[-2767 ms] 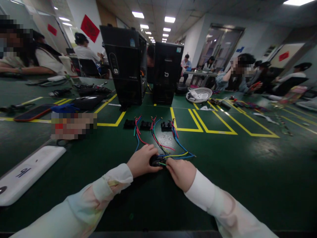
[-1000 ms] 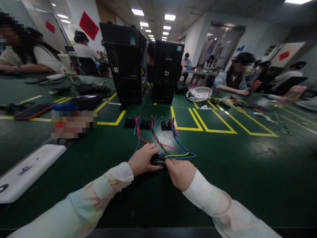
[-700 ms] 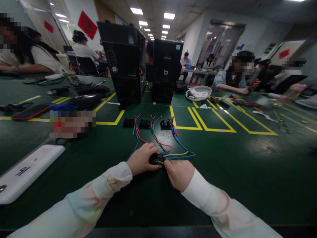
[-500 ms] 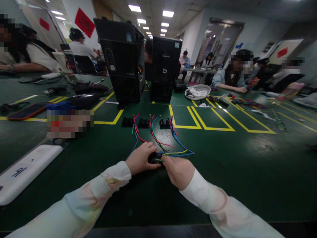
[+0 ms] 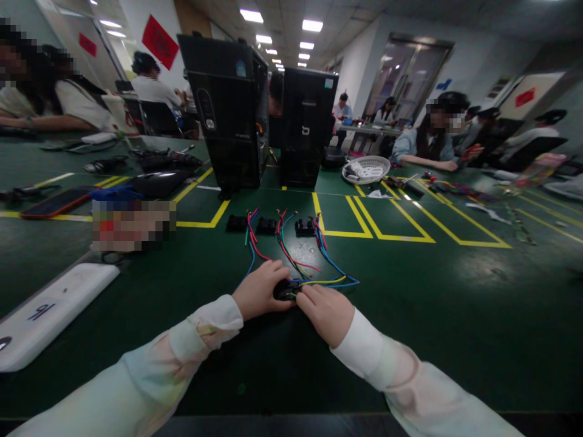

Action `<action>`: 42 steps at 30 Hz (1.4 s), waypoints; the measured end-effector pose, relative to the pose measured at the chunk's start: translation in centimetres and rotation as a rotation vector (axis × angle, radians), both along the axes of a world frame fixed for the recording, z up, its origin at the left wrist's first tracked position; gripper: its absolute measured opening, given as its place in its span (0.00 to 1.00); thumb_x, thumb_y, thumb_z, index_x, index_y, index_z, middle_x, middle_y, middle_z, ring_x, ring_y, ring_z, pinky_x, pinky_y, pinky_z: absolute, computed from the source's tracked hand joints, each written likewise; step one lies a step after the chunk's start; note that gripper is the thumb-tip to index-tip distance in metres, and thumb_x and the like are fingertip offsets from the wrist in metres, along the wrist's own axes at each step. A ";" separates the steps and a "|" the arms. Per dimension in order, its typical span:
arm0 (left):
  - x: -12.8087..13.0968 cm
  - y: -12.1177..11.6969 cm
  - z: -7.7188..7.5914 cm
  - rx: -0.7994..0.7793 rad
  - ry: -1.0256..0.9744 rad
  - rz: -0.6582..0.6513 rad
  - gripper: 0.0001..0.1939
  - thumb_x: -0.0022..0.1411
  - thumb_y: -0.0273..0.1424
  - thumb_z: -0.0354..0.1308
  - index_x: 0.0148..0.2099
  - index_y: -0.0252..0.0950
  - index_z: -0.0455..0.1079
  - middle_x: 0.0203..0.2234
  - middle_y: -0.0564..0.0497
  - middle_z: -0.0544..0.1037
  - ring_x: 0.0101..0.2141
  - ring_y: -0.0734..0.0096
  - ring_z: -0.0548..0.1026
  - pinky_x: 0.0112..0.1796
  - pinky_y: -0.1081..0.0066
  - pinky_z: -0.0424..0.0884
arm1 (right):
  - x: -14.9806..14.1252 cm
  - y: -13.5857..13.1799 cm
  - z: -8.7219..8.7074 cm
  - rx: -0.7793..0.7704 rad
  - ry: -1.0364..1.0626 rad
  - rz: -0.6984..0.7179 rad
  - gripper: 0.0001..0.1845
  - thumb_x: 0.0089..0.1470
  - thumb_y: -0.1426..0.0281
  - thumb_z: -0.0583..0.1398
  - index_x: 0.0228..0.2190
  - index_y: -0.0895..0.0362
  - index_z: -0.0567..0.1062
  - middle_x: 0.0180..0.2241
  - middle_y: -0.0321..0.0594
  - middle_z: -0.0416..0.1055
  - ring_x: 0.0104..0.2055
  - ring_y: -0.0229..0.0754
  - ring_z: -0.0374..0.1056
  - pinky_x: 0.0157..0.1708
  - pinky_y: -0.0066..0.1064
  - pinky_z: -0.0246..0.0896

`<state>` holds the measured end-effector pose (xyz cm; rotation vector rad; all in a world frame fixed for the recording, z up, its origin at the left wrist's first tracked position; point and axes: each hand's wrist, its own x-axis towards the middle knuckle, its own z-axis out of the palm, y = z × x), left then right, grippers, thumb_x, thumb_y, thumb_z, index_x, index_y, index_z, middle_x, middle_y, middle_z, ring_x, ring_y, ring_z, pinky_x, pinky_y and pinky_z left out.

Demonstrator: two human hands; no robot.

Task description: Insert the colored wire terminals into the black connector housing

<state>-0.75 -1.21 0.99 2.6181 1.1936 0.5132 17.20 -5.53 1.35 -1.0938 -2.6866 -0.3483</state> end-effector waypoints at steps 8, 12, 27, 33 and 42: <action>0.1 0.0 0.1 0.023 0.004 -0.014 0.14 0.48 0.40 0.57 0.32 0.37 0.60 0.31 0.51 0.63 0.34 0.67 0.62 0.33 0.70 0.62 | 0.0 0.4 0.8 0.118 0.056 0.001 0.10 0.58 0.72 0.48 0.32 0.57 0.69 0.28 0.38 0.65 0.31 0.39 0.56 0.29 0.32 0.43; 0.1 0.0 0.1 0.014 -0.003 -0.017 0.14 0.48 0.40 0.57 0.32 0.37 0.60 0.31 0.51 0.64 0.35 0.66 0.62 0.34 0.69 0.62 | -0.1 0.6 0.8 0.124 0.055 0.013 0.11 0.58 0.71 0.48 0.32 0.57 0.69 0.29 0.39 0.65 0.32 0.39 0.56 0.30 0.32 0.44; 0.2 0.0 -0.1 -0.020 0.006 0.046 0.14 0.44 0.36 0.58 0.33 0.38 0.60 0.31 0.52 0.63 0.35 0.66 0.63 0.33 0.70 0.62 | -0.5 0.2 0.5 0.005 0.047 0.015 0.08 0.56 0.73 0.50 0.33 0.57 0.69 0.29 0.37 0.66 0.28 0.35 0.62 0.26 0.29 0.48; 0.2 0.0 0.0 -0.006 0.004 0.031 0.14 0.46 0.38 0.58 0.32 0.37 0.60 0.31 0.52 0.63 0.34 0.66 0.63 0.33 0.70 0.62 | -0.4 0.3 0.7 -0.008 0.035 -0.012 0.07 0.56 0.72 0.51 0.33 0.55 0.69 0.30 0.37 0.66 0.30 0.35 0.61 0.28 0.29 0.47; 0.1 0.0 0.1 0.029 0.020 -0.007 0.15 0.50 0.42 0.56 0.33 0.37 0.59 0.32 0.52 0.64 0.35 0.67 0.62 0.35 0.69 0.63 | 0.2 0.5 1.4 0.176 0.081 0.013 0.15 0.59 0.71 0.47 0.45 0.55 0.67 0.30 0.39 0.67 0.33 0.40 0.56 0.33 0.33 0.46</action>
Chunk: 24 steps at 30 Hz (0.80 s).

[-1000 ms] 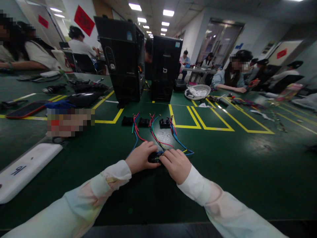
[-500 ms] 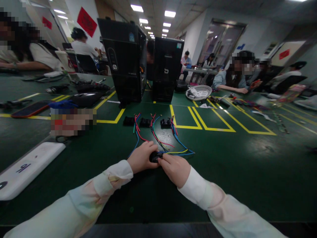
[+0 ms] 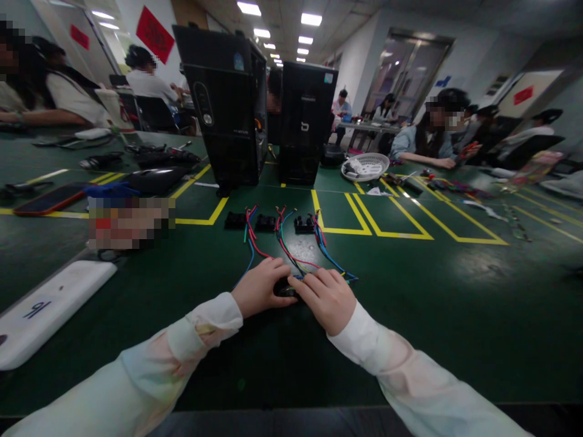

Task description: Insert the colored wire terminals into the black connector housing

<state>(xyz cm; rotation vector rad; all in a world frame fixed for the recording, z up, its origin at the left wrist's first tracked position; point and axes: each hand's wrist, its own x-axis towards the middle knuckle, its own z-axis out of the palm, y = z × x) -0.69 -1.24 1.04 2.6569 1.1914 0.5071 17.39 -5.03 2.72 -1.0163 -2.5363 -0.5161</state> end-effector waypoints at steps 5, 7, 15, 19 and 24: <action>0.1 0.0 0.1 -0.006 -0.004 0.004 0.17 0.50 0.44 0.56 0.32 0.37 0.59 0.31 0.52 0.64 0.35 0.67 0.62 0.34 0.69 0.63 | 0.3 0.5 -0.2 0.020 0.036 -0.029 0.11 0.58 0.70 0.50 0.32 0.56 0.71 0.29 0.38 0.66 0.33 0.40 0.55 0.33 0.33 0.46; 0.1 0.0 0.1 -0.008 -0.006 0.007 0.17 0.49 0.44 0.57 0.32 0.37 0.59 0.31 0.52 0.64 0.35 0.67 0.63 0.33 0.70 0.63 | 0.4 0.9 -0.3 0.006 0.031 -0.019 0.12 0.57 0.70 0.50 0.27 0.57 0.70 0.29 0.39 0.65 0.32 0.39 0.55 0.31 0.31 0.46; 0.0 0.1 -0.2 -0.010 -0.009 0.027 0.17 0.49 0.44 0.57 0.32 0.37 0.60 0.31 0.52 0.64 0.35 0.67 0.63 0.33 0.70 0.63 | 1.0 0.9 -0.3 -0.160 -0.071 0.109 0.09 0.55 0.75 0.48 0.31 0.58 0.67 0.31 0.40 0.62 0.32 0.39 0.56 0.29 0.28 0.49; 0.0 0.1 -0.1 -0.019 -0.021 0.022 0.17 0.48 0.44 0.57 0.33 0.37 0.61 0.31 0.52 0.64 0.35 0.67 0.63 0.33 0.70 0.62 | 1.3 0.7 0.1 -0.265 -0.074 0.132 0.07 0.53 0.76 0.49 0.31 0.58 0.67 0.32 0.40 0.62 0.34 0.39 0.57 0.32 0.28 0.51; 0.0 0.1 0.1 -0.023 -0.013 0.014 0.17 0.48 0.44 0.57 0.32 0.37 0.60 0.31 0.52 0.64 0.34 0.67 0.63 0.33 0.70 0.62 | 1.2 0.6 0.2 -0.317 -0.047 0.102 0.07 0.52 0.77 0.50 0.33 0.58 0.66 0.32 0.40 0.63 0.35 0.39 0.58 0.33 0.28 0.52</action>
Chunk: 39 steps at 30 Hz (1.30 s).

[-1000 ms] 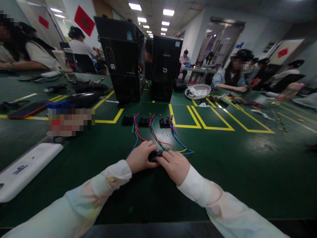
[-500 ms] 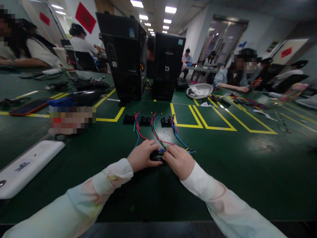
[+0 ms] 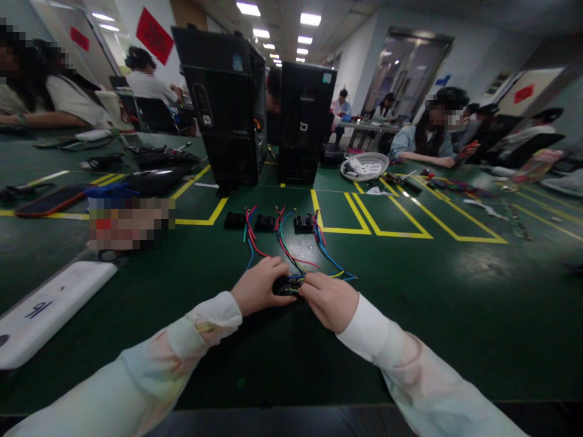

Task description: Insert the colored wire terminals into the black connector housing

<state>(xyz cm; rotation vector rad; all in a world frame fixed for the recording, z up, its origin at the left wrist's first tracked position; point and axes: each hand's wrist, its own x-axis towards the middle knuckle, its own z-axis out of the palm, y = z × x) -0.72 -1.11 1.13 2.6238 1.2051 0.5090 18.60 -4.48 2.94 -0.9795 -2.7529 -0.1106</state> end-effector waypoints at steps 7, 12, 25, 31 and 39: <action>0.0 -0.1 0.1 0.008 0.015 0.006 0.17 0.49 0.44 0.57 0.33 0.37 0.60 0.32 0.52 0.64 0.35 0.67 0.63 0.34 0.69 0.63 | -0.3 0.1 -0.8 0.075 0.032 -0.178 0.07 0.54 0.74 0.49 0.28 0.59 0.66 0.28 0.41 0.64 0.33 0.41 0.57 0.34 0.30 0.51; 0.0 -0.2 0.1 0.019 0.029 0.011 0.17 0.49 0.44 0.56 0.33 0.37 0.60 0.32 0.52 0.64 0.35 0.67 0.63 0.34 0.69 0.63 | -0.2 0.4 -0.7 0.174 0.044 -0.123 0.08 0.52 0.76 0.50 0.25 0.59 0.67 0.26 0.41 0.63 0.33 0.41 0.55 0.34 0.31 0.49; 0.2 -0.2 0.1 0.009 0.048 0.034 0.17 0.48 0.43 0.58 0.33 0.38 0.60 0.33 0.52 0.64 0.36 0.66 0.63 0.33 0.70 0.64 | -0.3 -0.2 -0.1 -0.099 -0.202 -0.158 0.09 0.54 0.71 0.48 0.29 0.57 0.67 0.28 0.41 0.69 0.30 0.39 0.62 0.25 0.29 0.45; 0.2 -0.3 0.3 0.000 0.062 0.050 0.17 0.48 0.44 0.57 0.34 0.38 0.60 0.33 0.52 0.64 0.36 0.66 0.64 0.33 0.69 0.64 | 0.0 0.0 -0.2 0.021 -0.136 -0.096 0.08 0.54 0.73 0.49 0.30 0.58 0.68 0.27 0.40 0.68 0.29 0.39 0.61 0.25 0.30 0.44; 0.2 -0.4 0.3 -0.008 0.042 0.047 0.17 0.48 0.44 0.57 0.34 0.38 0.60 0.33 0.52 0.64 0.36 0.66 0.63 0.34 0.69 0.63 | 0.0 0.5 -0.5 0.131 -0.073 -0.038 0.09 0.54 0.76 0.49 0.30 0.59 0.68 0.27 0.41 0.67 0.32 0.40 0.59 0.30 0.31 0.48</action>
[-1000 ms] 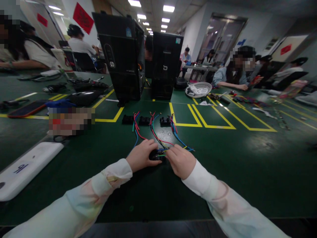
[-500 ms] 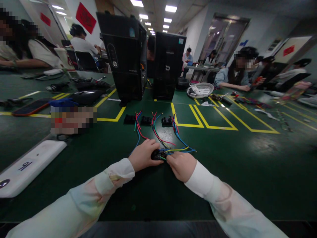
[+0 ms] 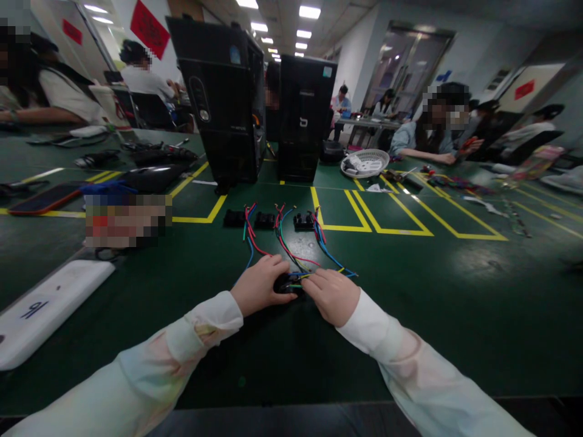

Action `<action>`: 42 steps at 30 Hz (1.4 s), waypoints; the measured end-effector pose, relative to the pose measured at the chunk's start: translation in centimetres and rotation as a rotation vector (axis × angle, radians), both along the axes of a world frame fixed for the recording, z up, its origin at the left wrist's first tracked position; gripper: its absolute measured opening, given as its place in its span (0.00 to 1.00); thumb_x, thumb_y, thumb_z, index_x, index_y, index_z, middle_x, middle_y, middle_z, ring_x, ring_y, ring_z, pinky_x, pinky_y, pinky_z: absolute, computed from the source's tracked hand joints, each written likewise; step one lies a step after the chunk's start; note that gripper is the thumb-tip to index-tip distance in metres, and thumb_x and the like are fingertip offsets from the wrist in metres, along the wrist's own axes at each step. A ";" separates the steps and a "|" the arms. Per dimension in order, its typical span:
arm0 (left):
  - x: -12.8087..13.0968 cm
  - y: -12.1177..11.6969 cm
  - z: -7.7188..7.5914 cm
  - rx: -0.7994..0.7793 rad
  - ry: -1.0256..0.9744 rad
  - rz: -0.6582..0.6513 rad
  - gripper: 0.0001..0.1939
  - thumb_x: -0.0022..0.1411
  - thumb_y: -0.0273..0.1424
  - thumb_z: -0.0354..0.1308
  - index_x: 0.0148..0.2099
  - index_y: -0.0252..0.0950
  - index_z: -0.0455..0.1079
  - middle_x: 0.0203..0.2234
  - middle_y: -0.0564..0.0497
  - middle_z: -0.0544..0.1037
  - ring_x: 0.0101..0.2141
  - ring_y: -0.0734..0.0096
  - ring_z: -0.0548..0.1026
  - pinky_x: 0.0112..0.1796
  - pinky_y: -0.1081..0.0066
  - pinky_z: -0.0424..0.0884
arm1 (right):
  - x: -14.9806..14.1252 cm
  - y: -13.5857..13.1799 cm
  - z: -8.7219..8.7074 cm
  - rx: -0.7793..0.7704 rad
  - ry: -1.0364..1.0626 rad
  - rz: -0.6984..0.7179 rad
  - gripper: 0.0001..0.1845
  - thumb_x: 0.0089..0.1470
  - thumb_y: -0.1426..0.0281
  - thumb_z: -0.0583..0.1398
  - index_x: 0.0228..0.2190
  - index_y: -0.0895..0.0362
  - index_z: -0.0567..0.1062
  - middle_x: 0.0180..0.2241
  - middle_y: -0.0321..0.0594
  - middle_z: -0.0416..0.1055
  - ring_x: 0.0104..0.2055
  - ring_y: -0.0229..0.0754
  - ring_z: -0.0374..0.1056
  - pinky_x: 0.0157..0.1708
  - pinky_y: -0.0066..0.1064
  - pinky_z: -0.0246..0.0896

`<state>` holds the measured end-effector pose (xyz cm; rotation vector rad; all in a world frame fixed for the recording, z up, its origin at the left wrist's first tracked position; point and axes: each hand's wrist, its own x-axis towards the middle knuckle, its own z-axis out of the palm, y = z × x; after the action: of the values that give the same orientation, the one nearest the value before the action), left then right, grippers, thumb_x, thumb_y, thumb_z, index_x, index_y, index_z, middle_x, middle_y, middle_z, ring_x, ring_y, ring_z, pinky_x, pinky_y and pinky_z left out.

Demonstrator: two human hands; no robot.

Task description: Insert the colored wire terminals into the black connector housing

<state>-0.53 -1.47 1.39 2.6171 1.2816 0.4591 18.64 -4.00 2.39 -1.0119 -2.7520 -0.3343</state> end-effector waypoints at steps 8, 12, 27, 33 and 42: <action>0.0 0.0 0.2 -0.021 0.010 0.008 0.16 0.48 0.43 0.57 0.34 0.38 0.61 0.33 0.52 0.64 0.36 0.66 0.64 0.33 0.69 0.64 | -0.7 -0.8 -0.2 -0.223 -0.091 -0.132 0.07 0.51 0.78 0.52 0.32 0.59 0.68 0.30 0.42 0.69 0.33 0.41 0.64 0.29 0.30 0.51; -0.1 0.1 0.1 -0.015 0.010 -0.002 0.17 0.49 0.44 0.56 0.34 0.38 0.61 0.33 0.52 0.64 0.36 0.66 0.63 0.34 0.69 0.64 | -0.9 -1.0 -0.1 -0.181 -0.070 -0.167 0.07 0.53 0.77 0.50 0.31 0.59 0.67 0.29 0.42 0.69 0.31 0.41 0.63 0.29 0.30 0.51; 0.0 -0.1 0.3 0.000 -0.008 -0.013 0.17 0.48 0.44 0.57 0.33 0.38 0.61 0.32 0.52 0.65 0.36 0.66 0.63 0.34 0.69 0.63 | -0.8 -0.5 0.1 0.143 0.147 -0.076 0.13 0.58 0.74 0.46 0.29 0.59 0.69 0.27 0.41 0.63 0.31 0.40 0.54 0.30 0.32 0.45; 0.3 -0.2 0.2 0.002 -0.016 0.033 0.14 0.48 0.41 0.57 0.32 0.37 0.60 0.31 0.52 0.64 0.35 0.67 0.64 0.33 0.69 0.64 | -0.8 -0.6 0.1 0.041 0.073 0.034 0.12 0.58 0.73 0.46 0.34 0.58 0.68 0.31 0.40 0.64 0.31 0.39 0.57 0.31 0.31 0.46; 1.4 -1.4 0.2 0.047 0.059 0.217 0.14 0.47 0.39 0.57 0.34 0.39 0.60 0.32 0.51 0.65 0.35 0.65 0.66 0.30 0.69 0.64 | -1.4 -1.3 -0.1 -0.099 -0.017 -0.173 0.06 0.56 0.75 0.51 0.31 0.57 0.66 0.29 0.38 0.67 0.28 0.37 0.64 0.27 0.29 0.49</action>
<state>0.90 -2.85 1.62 2.5578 1.6021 0.4541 17.28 -5.31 2.28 -1.2815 -2.7260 -0.2340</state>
